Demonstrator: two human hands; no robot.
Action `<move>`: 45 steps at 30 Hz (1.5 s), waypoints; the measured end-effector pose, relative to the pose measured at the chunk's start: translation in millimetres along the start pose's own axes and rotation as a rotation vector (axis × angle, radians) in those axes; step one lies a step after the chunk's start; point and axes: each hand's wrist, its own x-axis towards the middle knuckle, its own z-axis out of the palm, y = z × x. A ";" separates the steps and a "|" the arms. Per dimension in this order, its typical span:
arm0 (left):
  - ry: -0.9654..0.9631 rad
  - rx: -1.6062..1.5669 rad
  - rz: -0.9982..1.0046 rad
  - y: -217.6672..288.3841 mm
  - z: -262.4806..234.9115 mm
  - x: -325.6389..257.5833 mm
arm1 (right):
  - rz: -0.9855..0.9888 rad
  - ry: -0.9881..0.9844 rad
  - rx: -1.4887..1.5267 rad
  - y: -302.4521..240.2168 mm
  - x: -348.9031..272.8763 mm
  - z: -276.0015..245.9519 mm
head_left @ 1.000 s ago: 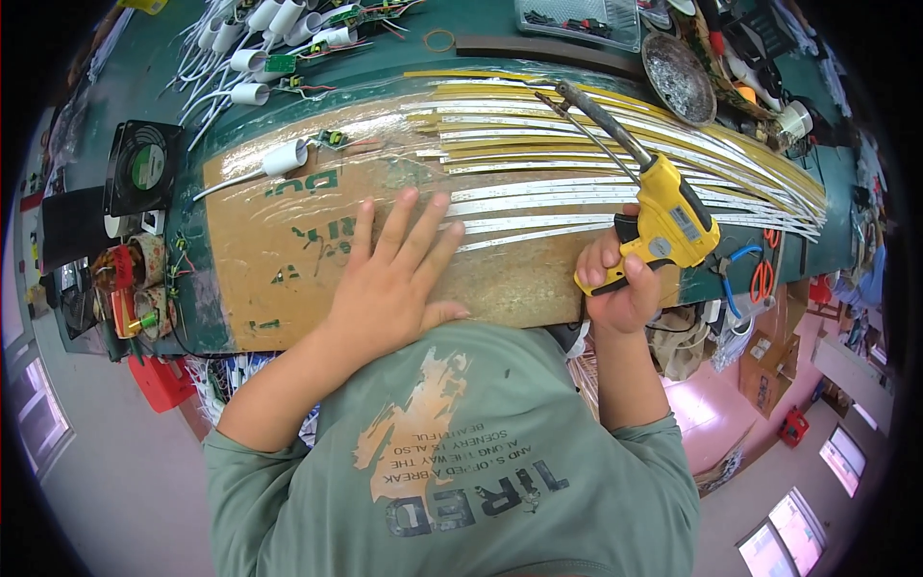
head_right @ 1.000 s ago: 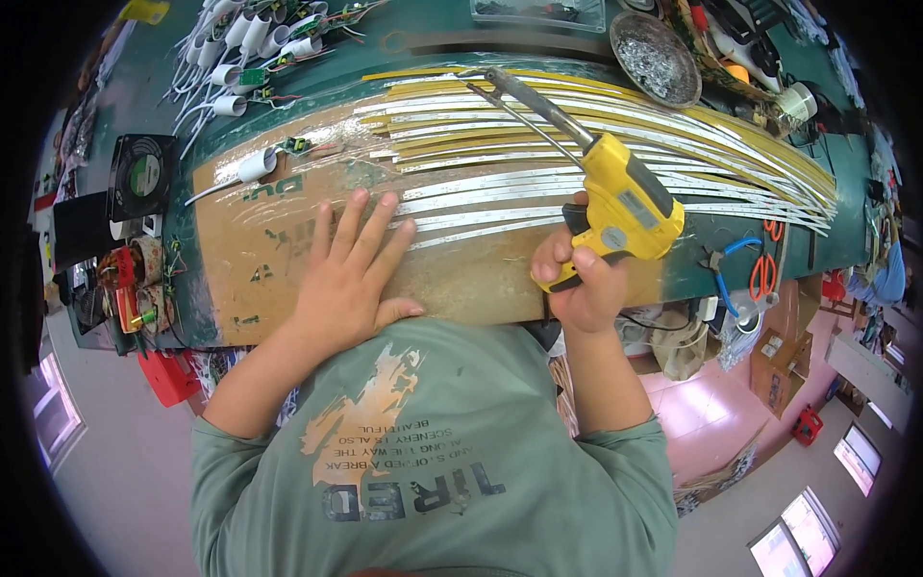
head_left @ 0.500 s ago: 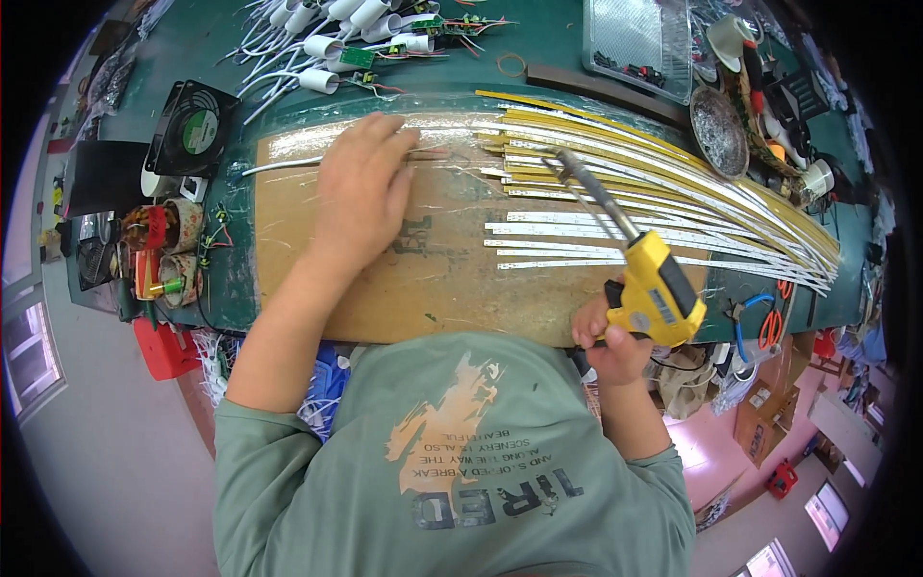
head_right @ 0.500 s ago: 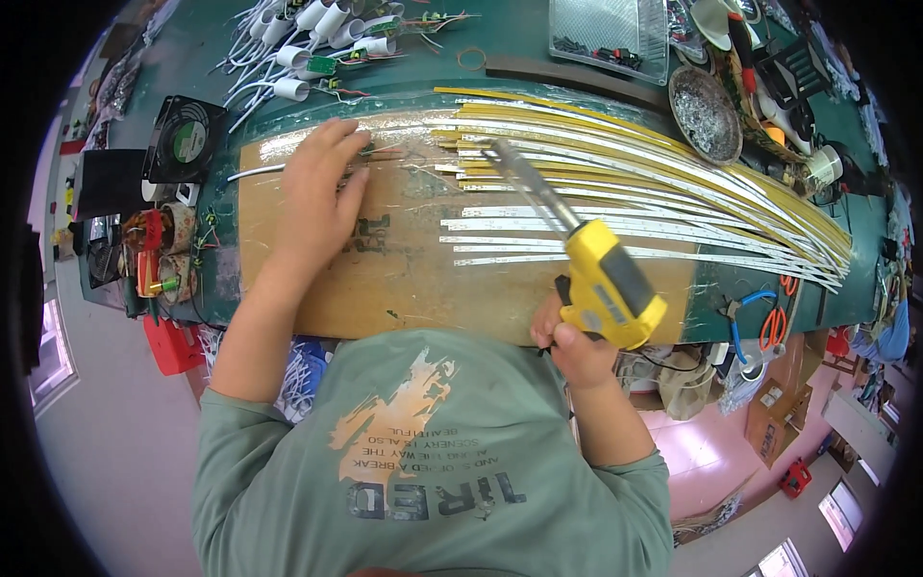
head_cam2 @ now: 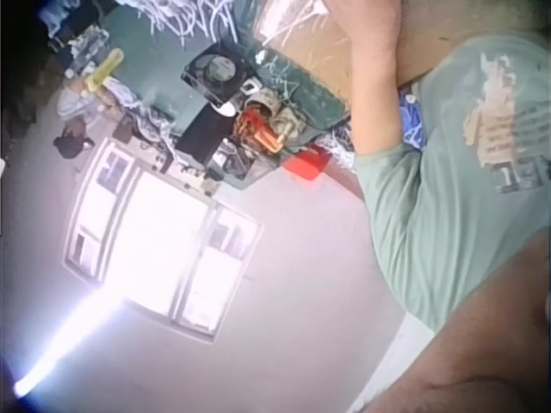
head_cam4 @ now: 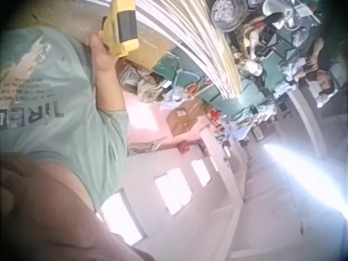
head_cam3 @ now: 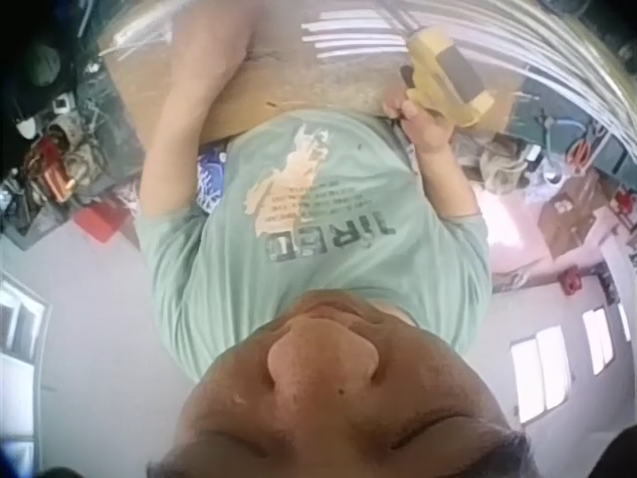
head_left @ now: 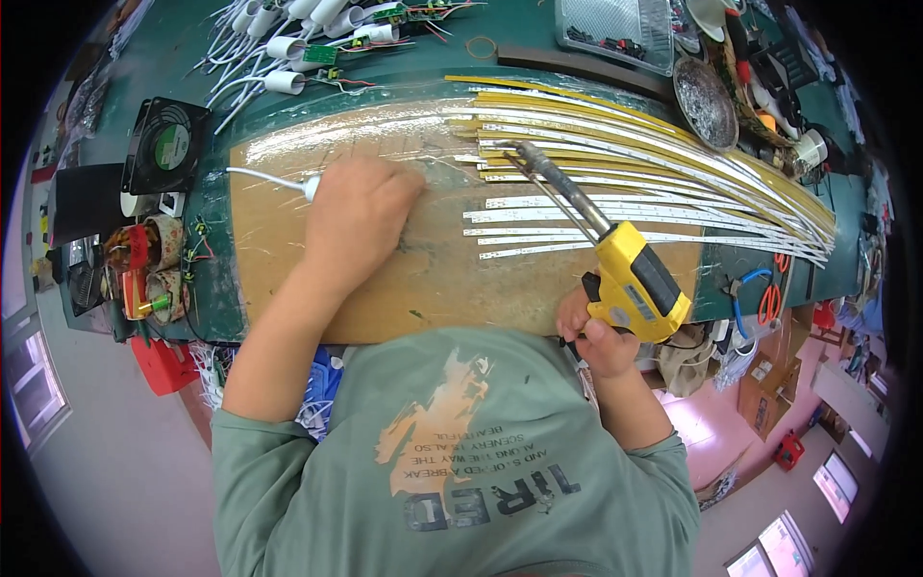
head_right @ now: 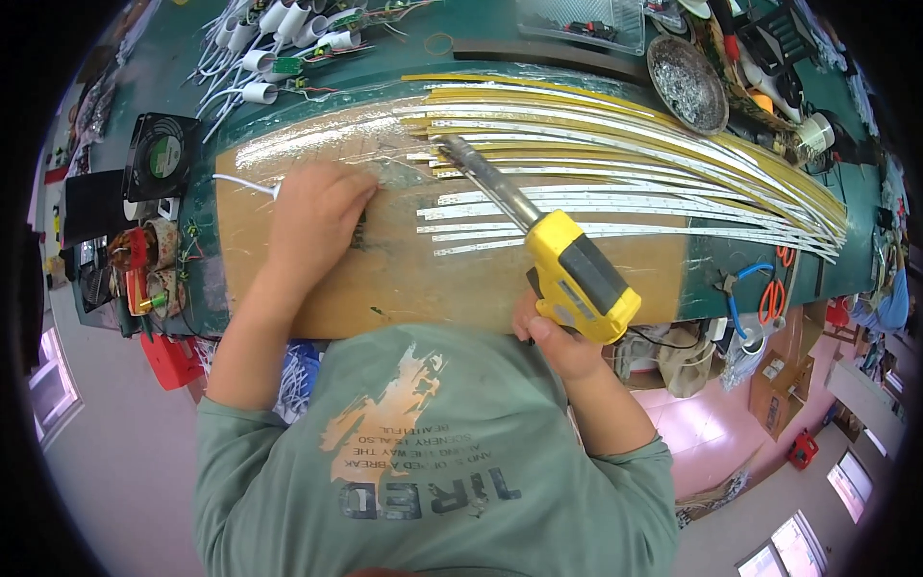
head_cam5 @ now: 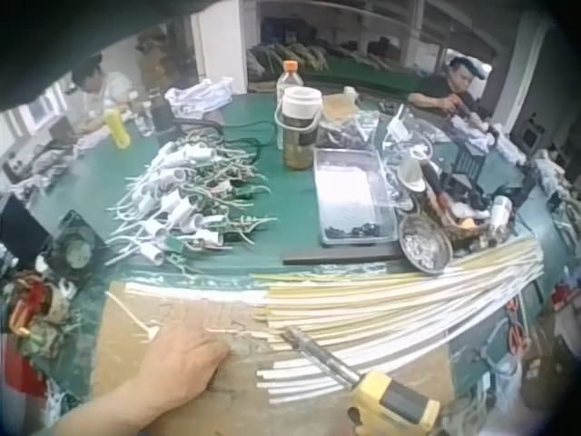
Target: The person aligns LED strips on a table, positions power driver components next to them, and solders the wire connections to the strips using a soldering gun.
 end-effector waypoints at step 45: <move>-0.075 -0.052 0.077 54.0 -0.1 -38.2 | 0.267 -0.187 -0.663 -15.4 -77.5 -42.2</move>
